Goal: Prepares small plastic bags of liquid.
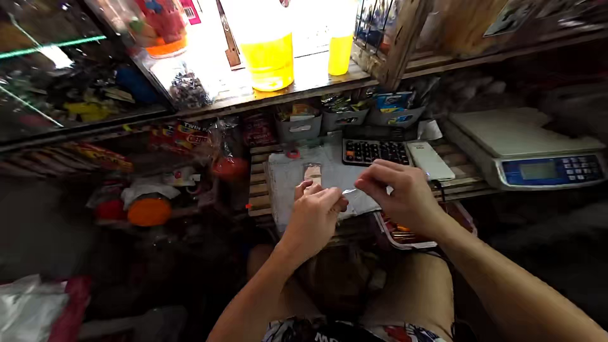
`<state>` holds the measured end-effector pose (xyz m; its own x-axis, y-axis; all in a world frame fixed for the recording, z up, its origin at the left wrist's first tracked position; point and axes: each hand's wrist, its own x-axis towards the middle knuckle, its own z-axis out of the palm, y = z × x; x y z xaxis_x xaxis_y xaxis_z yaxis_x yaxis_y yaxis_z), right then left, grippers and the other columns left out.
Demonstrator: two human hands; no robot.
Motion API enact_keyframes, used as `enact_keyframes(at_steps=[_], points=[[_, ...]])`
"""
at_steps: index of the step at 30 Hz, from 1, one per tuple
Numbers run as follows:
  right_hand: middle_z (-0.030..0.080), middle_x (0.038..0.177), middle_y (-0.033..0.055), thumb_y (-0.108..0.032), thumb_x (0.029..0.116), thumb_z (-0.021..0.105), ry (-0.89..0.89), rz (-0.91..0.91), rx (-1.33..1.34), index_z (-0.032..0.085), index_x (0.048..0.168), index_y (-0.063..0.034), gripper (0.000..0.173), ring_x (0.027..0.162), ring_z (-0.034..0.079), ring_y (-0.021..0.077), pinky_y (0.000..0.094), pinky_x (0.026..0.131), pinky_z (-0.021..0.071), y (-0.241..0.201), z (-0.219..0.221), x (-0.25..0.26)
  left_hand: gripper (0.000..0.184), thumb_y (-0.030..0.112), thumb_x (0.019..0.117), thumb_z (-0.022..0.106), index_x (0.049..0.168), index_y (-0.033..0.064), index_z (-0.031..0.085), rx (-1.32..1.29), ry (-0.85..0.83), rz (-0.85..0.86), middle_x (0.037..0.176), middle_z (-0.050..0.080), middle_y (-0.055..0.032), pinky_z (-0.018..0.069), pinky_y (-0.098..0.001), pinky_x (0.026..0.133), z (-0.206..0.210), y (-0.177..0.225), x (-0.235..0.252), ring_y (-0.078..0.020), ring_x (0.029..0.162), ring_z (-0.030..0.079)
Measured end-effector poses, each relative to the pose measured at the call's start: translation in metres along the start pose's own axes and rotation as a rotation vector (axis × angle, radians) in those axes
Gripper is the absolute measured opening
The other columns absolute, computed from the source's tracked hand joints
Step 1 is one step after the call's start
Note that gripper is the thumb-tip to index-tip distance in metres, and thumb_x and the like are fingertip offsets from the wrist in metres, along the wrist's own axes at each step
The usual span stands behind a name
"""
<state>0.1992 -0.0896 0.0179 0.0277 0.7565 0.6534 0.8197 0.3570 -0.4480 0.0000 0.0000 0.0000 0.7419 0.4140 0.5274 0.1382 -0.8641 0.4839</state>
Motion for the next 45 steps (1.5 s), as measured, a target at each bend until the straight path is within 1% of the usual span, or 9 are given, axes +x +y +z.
enact_keyframes(at_steps=[7,11,15,20,23,29,36,41,45], points=[[0.053,0.061,-0.0007,-0.026,0.1070,0.049,0.126,0.037,0.053,0.061,0.071,-0.0052,0.043,0.055,0.049,0.0028,0.0201,0.051,0.0383,0.003,0.022,-0.024,0.034,0.026,0.1094,0.045,0.093,0.0098,0.070,0.005,-0.017,0.009,0.080,0.068,0.0004,0.0375,-0.0493,0.110,0.004,0.008,-0.012,-0.0127,0.083,0.066],[0.073,0.082,-0.0028,-0.019,0.0986,0.067,-0.026,0.219,0.524,0.076,0.095,-0.0045,0.018,0.070,0.068,0.0017,0.0186,0.065,0.0594,-0.003,0.010,-0.025,0.033,0.026,0.1091,0.046,0.094,0.0106,0.071,-0.019,-0.033,-0.017,0.083,0.069,0.0021,0.0371,-0.0475,0.111,0.000,0.002,-0.019,-0.0098,0.087,0.067],[0.076,0.086,-0.0002,-0.010,0.0925,0.074,-0.057,0.313,0.700,0.076,0.102,-0.0038,0.012,0.072,0.072,0.0069,0.0226,0.068,0.0624,-0.012,0.003,-0.028,0.031,0.025,0.1089,0.047,0.094,0.0103,0.071,-0.078,-0.035,-0.047,0.084,0.069,0.0030,0.0383,-0.0450,0.110,0.001,0.002,-0.023,-0.0081,0.088,0.065],[0.055,0.064,-0.0063,-0.028,0.1058,0.053,0.072,0.154,0.189,0.068,0.082,-0.0062,0.036,0.056,0.048,-0.0070,0.0099,0.050,0.0392,-0.018,0.016,-0.032,0.029,0.022,0.1078,0.049,0.093,0.0093,0.071,-0.086,-0.039,-0.016,0.082,0.068,0.0017,0.0390,-0.0457,0.109,0.009,0.017,-0.023,-0.0099,0.085,0.066],[0.050,0.059,-0.0086,-0.031,0.1063,0.054,0.086,0.186,0.270,0.061,0.071,-0.0097,0.042,0.052,0.045,-0.0071,0.0106,0.047,0.0348,-0.013,0.017,-0.031,0.031,0.025,0.1086,0.048,0.093,0.0100,0.071,-0.087,-0.046,0.004,0.081,0.068,0.0024,0.0382,-0.0446,0.110,0.009,0.019,-0.021,-0.0086,0.085,0.065],[0.073,0.089,-0.0016,-0.012,0.0948,0.071,-0.131,0.316,0.692,0.075,0.101,-0.0043,0.011,0.075,0.070,0.0047,0.0209,0.069,0.0614,-0.013,-0.004,-0.035,0.033,0.026,0.1088,0.048,0.092,0.0113,0.071,-0.068,-0.031,-0.029,0.080,0.067,0.0043,0.0407,-0.0432,0.106,0.005,0.007,-0.026,-0.0072,0.082,0.064],[0.050,0.056,-0.0006,-0.031,0.1049,0.057,0.032,0.279,0.286,0.059,0.065,-0.0039,0.048,0.053,0.049,0.0036,0.0215,0.051,0.0384,-0.017,0.031,-0.068,0.035,0.028,0.1084,0.048,0.091,0.0102,0.072,-0.087,-0.113,-0.001,0.081,0.069,0.0036,0.0439,-0.0431,0.104,0.027,0.013,-0.042,-0.0069,0.084,0.065],[0.073,0.088,0.0016,-0.008,0.0955,0.070,-0.141,0.492,0.814,0.072,0.102,0.0009,0.011,0.077,0.069,0.0029,0.0197,0.073,0.0594,-0.015,0.022,-0.095,0.036,0.032,0.1080,0.048,0.090,0.0116,0.071,-0.118,-0.198,-0.068,0.077,0.066,0.0062,0.0469,-0.0366,0.096,0.036,0.003,-0.060,-0.0041,0.077,0.061],[0.066,0.074,0.0003,-0.020,0.1002,0.065,-0.081,0.484,0.461,0.070,0.093,-0.0026,0.019,0.063,0.062,0.0017,0.0176,0.059,0.0535,-0.015,0.023,-0.109,0.034,0.031,0.1079,0.049,0.093,0.0114,0.072,-0.141,-0.248,-0.073,0.081,0.069,0.0050,0.0460,-0.0398,0.100,0.048,0.007,-0.062,-0.0059,0.082,0.064]])
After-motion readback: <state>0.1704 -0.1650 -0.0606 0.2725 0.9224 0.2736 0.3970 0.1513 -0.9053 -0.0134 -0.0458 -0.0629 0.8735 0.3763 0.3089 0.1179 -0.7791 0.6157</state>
